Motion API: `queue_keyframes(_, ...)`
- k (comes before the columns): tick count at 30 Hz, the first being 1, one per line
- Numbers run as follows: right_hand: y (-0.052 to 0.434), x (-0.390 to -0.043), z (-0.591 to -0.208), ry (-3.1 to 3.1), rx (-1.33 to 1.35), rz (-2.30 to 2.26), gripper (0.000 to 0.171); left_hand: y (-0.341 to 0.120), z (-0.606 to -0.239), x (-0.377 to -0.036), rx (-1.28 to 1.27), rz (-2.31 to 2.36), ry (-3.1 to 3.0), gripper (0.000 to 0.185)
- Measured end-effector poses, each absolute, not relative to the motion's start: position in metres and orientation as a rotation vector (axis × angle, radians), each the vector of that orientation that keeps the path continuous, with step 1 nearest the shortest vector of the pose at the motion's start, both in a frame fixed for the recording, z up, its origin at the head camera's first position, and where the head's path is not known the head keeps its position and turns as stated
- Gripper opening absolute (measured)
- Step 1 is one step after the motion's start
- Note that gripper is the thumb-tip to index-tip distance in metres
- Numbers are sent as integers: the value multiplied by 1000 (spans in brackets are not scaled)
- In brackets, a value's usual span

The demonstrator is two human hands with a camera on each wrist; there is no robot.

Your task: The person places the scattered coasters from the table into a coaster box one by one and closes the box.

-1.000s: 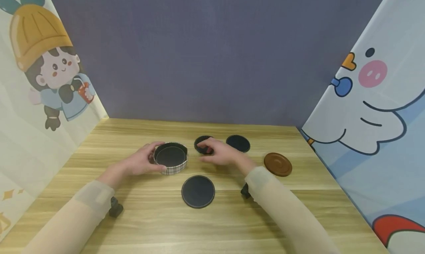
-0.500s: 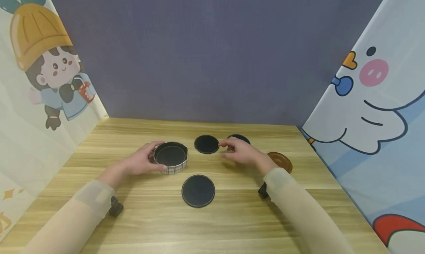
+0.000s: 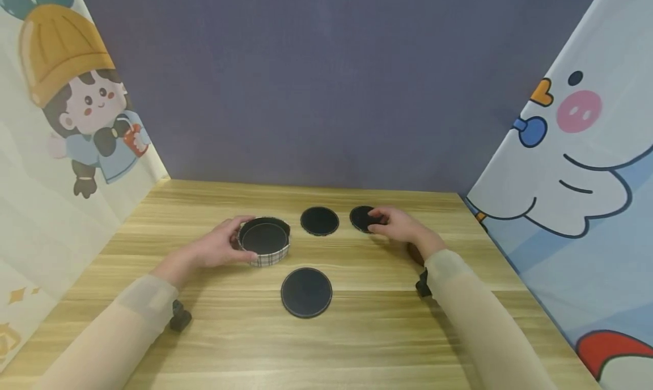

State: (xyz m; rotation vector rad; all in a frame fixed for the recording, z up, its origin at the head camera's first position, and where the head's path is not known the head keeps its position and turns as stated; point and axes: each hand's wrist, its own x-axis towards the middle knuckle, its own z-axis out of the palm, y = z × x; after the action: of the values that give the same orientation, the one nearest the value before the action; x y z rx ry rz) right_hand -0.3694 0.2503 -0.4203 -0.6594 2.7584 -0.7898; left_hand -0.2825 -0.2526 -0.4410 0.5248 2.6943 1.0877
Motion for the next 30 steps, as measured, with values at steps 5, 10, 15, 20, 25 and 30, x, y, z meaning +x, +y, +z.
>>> queue_keyframes(5, 263, -377, -418, 2741, -599, -795, 58, -253, -443, -284, 526, 1097, 2683, 109)
queue_keyframes(10, 269, -381, -417, 2759, -573, -775, 58, -254, -443, -285, 531, 1091, 2688, 108)
queue_keyframes(15, 269, -384, -419, 2747, -569, -788, 60, -254, -443, -285, 527, 1101, 2677, 108)
queue_keyframes(20, 263, -385, -423, 2761, -581, -706, 73, -253, -443, -285, 539, 1087, 2689, 108)
queue_keyframes(25, 253, -388, -425, 2776, -545, -602, 86, -253, -442, -284, 542, 1081, 2696, 109)
queue_keyframes(30, 243, -393, -428, 2810, -487, -574, 95, -253, -442, -284, 545, 1080, 2705, 109)
